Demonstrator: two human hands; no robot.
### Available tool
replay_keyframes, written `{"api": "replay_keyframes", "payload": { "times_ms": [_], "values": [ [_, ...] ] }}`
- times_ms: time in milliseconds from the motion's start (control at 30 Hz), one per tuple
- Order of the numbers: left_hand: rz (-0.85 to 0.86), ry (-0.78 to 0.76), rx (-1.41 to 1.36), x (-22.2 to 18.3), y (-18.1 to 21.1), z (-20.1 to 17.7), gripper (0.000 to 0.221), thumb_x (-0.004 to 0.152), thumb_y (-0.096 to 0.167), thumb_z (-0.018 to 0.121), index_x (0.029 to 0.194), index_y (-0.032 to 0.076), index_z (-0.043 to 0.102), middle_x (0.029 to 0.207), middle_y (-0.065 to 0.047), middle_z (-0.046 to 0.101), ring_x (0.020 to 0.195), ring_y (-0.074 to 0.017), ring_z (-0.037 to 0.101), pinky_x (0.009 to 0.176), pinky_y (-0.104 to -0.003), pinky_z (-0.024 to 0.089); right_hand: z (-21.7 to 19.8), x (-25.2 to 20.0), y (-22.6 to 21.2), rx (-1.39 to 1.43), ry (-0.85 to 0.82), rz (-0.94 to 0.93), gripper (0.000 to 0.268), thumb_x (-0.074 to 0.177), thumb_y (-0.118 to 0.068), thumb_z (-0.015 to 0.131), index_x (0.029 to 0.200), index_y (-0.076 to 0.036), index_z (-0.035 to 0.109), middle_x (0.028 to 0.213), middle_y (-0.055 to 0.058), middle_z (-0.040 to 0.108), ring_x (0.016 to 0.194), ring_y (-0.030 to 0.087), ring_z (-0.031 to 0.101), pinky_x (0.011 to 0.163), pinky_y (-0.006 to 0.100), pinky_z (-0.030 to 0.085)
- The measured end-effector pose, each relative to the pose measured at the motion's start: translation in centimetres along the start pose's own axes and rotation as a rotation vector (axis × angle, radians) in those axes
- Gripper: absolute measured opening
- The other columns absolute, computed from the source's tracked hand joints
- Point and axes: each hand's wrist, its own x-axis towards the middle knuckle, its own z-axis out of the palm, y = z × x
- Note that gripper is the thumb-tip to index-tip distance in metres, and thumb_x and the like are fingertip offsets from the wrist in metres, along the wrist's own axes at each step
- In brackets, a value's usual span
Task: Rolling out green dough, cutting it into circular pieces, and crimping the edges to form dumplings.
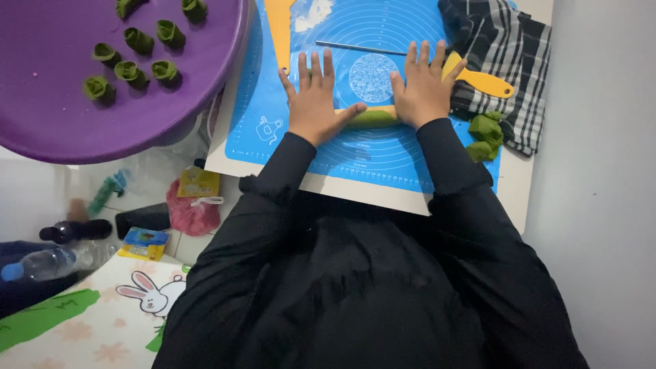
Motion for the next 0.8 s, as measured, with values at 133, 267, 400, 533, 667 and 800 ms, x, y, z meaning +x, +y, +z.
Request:
{"api": "replay_keyframes", "payload": {
  "times_ms": [133, 267, 400, 533, 667, 800],
  "values": [
    [-0.017, -0.015, -0.071, 1.9, -0.4, -1.2, 0.121, 0.084, 0.097, 0.021, 0.163, 0.008, -0.001, 0.172, -0.025, 0.006, 0.154, -0.0411, -0.012, 0.107, -0.076, -0.02, -0.6, 1.8, -0.2, -0.016, 0.022, 0.001, 0.07, 0.112, -0.046, 0.033, 0.162, 0.003, 0.029, 0.167, 0.031, 0.024, 0.152, 0.045, -0.001, 0.109, 0.079, -0.009],
    [-0.03, 0.014, -0.086, 3.6, -1.2, -0.3, 0.118, 0.084, 0.096, 0.016, 0.164, 0.009, 0.003, 0.171, -0.024, 0.006, 0.152, -0.0403, -0.016, 0.103, -0.075, -0.025, -0.4, 3.1, -0.2, -0.016, 0.022, 0.018, 0.07, 0.112, -0.045, 0.035, 0.164, 0.002, 0.028, 0.168, 0.031, 0.02, 0.151, 0.043, -0.007, 0.112, 0.074, -0.011],
    [-0.052, 0.031, -0.073, 5.3, -1.7, 0.1, 0.116, 0.086, 0.093, 0.013, 0.164, 0.007, 0.004, 0.17, -0.027, 0.005, 0.151, -0.0421, -0.016, 0.103, -0.077, -0.024, 0.5, 4.8, 0.2, -0.031, 0.039, 0.036, 0.073, 0.112, -0.045, 0.04, 0.164, 0.004, 0.027, 0.168, 0.034, 0.017, 0.149, 0.045, -0.01, 0.11, 0.074, -0.012],
    [-0.066, 0.025, -0.107, 5.2, -1.6, -0.1, 0.117, 0.084, 0.094, 0.014, 0.164, 0.01, 0.003, 0.171, -0.024, 0.007, 0.152, -0.0409, -0.015, 0.104, -0.077, -0.023, -0.5, 4.4, -0.5, -0.03, 0.035, 0.04, 0.074, 0.113, -0.045, 0.04, 0.167, 0.002, 0.023, 0.17, 0.032, 0.009, 0.149, 0.042, -0.015, 0.111, 0.072, -0.015],
    [-0.053, 0.018, -0.099, 3.3, -0.9, -0.5, 0.119, 0.082, 0.095, 0.012, 0.164, 0.01, 0.004, 0.171, -0.024, 0.006, 0.152, -0.0418, -0.016, 0.104, -0.078, -0.022, -1.5, 2.5, -1.0, 0.023, 0.033, 0.039, 0.072, 0.113, -0.039, 0.044, 0.167, 0.003, 0.022, 0.169, 0.033, 0.009, 0.148, 0.042, -0.016, 0.111, 0.072, -0.015],
    [-0.027, 0.011, -0.076, -0.1, 0.2, -1.3, 0.124, 0.079, 0.099, 0.017, 0.165, 0.01, 0.002, 0.172, -0.024, 0.002, 0.153, -0.0435, -0.016, 0.107, -0.076, -0.021, -1.3, 0.3, -0.9, 0.024, 0.107, -0.016, 0.067, 0.113, -0.04, 0.04, 0.164, 0.002, 0.03, 0.168, 0.033, 0.018, 0.15, 0.047, -0.003, 0.11, 0.078, -0.009]
  ]
}}
